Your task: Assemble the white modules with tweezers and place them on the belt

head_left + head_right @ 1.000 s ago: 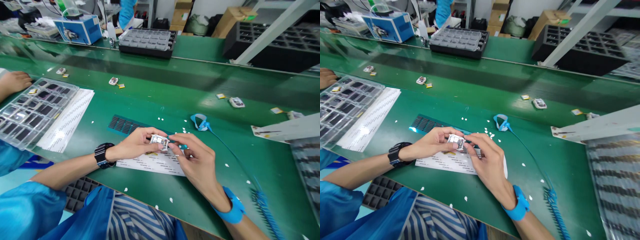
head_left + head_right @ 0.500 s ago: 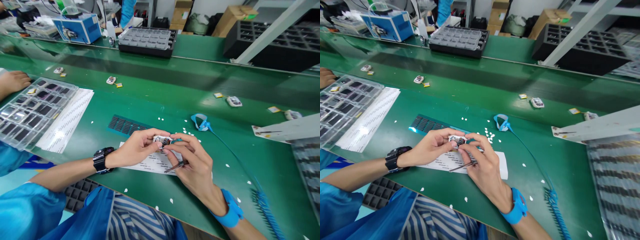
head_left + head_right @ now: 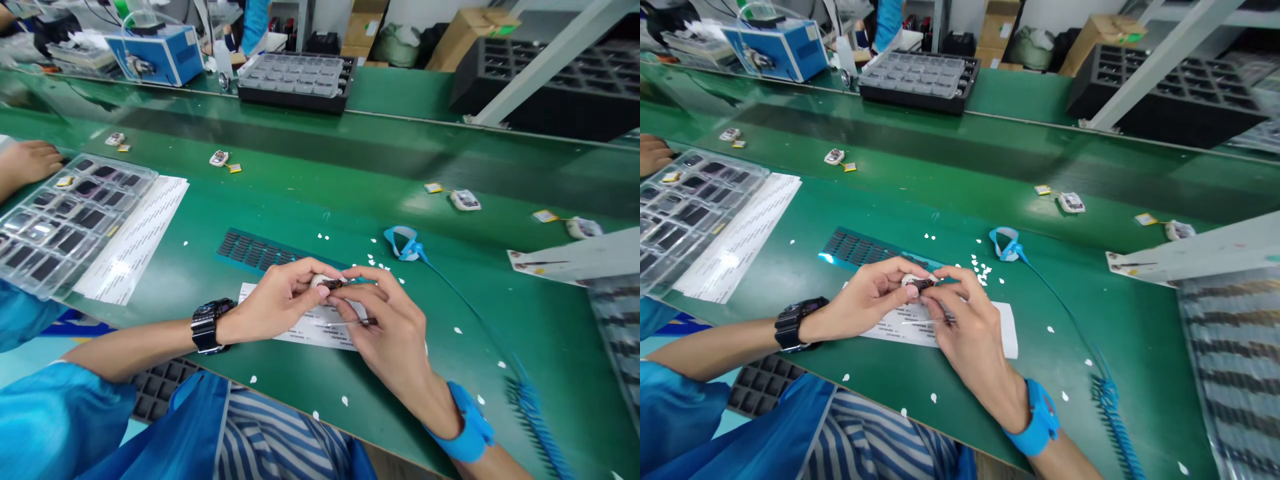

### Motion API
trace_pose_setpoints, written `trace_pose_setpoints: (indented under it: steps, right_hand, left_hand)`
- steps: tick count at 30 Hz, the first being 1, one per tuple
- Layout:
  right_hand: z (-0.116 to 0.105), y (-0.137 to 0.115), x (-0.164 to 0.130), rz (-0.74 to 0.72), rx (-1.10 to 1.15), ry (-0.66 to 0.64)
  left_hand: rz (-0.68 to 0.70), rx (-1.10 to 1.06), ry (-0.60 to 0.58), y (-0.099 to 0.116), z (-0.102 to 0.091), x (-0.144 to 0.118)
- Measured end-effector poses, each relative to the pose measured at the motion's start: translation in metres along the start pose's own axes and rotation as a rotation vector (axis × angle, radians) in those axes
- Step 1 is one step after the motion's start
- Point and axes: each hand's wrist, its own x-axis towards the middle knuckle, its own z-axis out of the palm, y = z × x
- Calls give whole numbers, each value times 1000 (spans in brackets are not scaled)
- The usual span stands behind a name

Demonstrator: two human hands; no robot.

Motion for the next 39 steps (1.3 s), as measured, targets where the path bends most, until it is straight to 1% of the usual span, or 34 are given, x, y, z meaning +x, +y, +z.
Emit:
trace_pose_setpoints:
  steps: [3, 5, 7, 10, 12, 14, 17, 19, 22, 24, 25, 29, 34, 39]
  right_hand:
    - [3, -1, 1, 181, 163, 30]
    - [5, 0, 2, 263, 259, 37]
    - [6, 1, 4, 305, 310, 33]
    - [4, 6, 7, 321, 357, 19]
    - [1, 10, 9, 301, 395, 37]
    - [-3, 14, 10, 275, 386, 60]
    - [-7, 16, 10, 212, 229, 66]
    - [-10, 15, 8, 112, 106, 60]
    - [-12, 12, 6, -94, -38, 74]
    - [-12, 11, 6, -181, -122, 93]
    - [-12, 11, 6, -199, -156, 101]
    - [-8, 7, 6, -193, -217, 117]
    - [0, 2, 6, -163, -174, 122]
    - [3, 3, 4, -158, -170, 164]
  left_hand:
    - [-16, -136, -11, 2, -1, 3]
    - [-34, -189, -17, 2, -2, 5]
    - [-60, -216, -15, 3, -4, 7]
    - [-118, -240, -8, 5, -5, 9]
    - [-151, -238, -1, 6, -6, 9]
    - [-170, -217, 10, 7, -7, 10]
    - [-190, -167, 12, 7, -7, 10]
    - [-204, -151, -3, 6, -7, 9]
    - [-205, -136, -18, 6, -7, 9]
    - [-187, -124, -21, 6, -7, 10]
    - [-178, -121, -21, 6, -6, 10]
    - [-157, -126, -24, 4, -3, 9]
    - [-119, -89, -18, 0, 1, 6]
    - [-104, -111, -12, -1, 3, 5]
